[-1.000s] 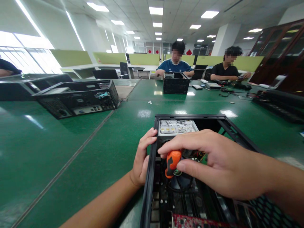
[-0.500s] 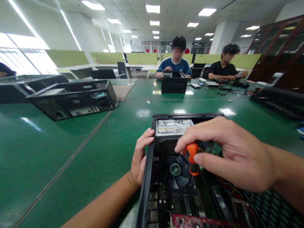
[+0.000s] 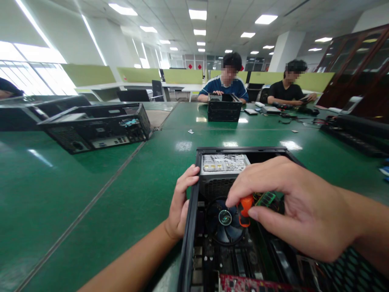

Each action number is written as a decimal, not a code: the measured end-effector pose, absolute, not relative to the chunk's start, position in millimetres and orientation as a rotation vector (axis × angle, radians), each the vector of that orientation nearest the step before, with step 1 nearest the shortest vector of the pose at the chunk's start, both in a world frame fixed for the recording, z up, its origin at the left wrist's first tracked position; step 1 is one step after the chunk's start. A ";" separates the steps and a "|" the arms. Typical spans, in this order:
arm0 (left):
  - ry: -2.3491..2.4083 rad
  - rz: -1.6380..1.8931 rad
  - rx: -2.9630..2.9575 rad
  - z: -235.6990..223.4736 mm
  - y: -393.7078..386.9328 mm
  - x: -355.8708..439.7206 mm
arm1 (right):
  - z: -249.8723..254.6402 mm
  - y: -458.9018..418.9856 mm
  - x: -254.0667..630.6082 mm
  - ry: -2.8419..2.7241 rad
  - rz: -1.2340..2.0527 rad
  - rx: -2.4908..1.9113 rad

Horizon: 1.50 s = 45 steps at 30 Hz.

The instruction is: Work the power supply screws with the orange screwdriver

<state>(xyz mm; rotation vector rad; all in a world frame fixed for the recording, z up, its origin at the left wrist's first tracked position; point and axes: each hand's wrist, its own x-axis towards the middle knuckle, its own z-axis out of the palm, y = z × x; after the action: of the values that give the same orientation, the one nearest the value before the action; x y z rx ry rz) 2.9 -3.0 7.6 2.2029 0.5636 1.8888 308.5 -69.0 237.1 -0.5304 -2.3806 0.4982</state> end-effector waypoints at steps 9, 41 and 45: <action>0.554 1.879 2.263 11.9 -1.5 2.4 | 241.3 -71.7 307.5 -2.395 0.558 -0.599; 0.606 1.910 2.218 11.8 -1.6 -0.1 | 231.6 -44.8 314.0 -2.165 0.242 -1.169; 0.622 1.887 2.243 10.4 -2.5 -0.8 | 229.7 -45.4 311.3 -2.201 0.290 -1.174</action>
<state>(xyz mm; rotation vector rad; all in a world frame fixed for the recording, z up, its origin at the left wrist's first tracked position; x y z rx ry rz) -0.8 -2.5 10.4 2.2427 0.6223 1.8869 311.3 -45.4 229.7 -1.1742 -2.2012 0.2900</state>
